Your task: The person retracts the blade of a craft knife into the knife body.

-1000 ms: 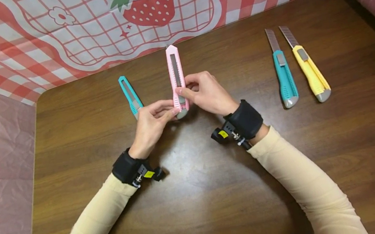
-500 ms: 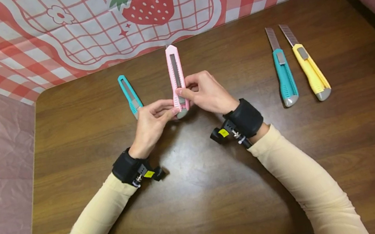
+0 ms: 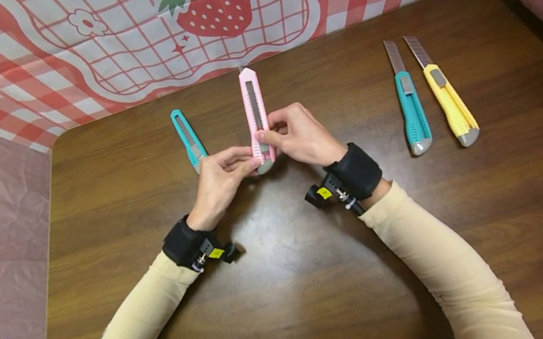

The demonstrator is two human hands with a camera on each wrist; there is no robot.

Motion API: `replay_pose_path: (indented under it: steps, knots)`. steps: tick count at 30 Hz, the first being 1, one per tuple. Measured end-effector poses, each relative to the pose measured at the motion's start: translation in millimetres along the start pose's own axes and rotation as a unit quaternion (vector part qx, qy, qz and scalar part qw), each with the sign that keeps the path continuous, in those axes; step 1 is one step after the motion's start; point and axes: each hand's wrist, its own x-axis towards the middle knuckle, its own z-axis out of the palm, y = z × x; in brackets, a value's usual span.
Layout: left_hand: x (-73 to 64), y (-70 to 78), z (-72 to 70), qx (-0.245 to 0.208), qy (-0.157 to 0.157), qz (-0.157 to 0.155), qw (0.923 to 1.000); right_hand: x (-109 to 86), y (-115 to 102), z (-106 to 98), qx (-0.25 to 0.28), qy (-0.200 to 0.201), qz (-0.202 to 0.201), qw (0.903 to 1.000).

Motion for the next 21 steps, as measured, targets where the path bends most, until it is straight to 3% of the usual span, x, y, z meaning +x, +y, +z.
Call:
replay_pose_path:
  steps: [8,21]
  knots:
    - [1.4,-2.2,-1.2,-0.009,0.001,0.004,1.0000,0.5,1.1,0.4,-0.007,-0.003,-0.009,0.9999]
    - [2.0,2.1,-4.0,-0.011,0.018,0.002,0.9998,2.2,1.7,4.4,0.048,-0.003,0.005,0.9989]
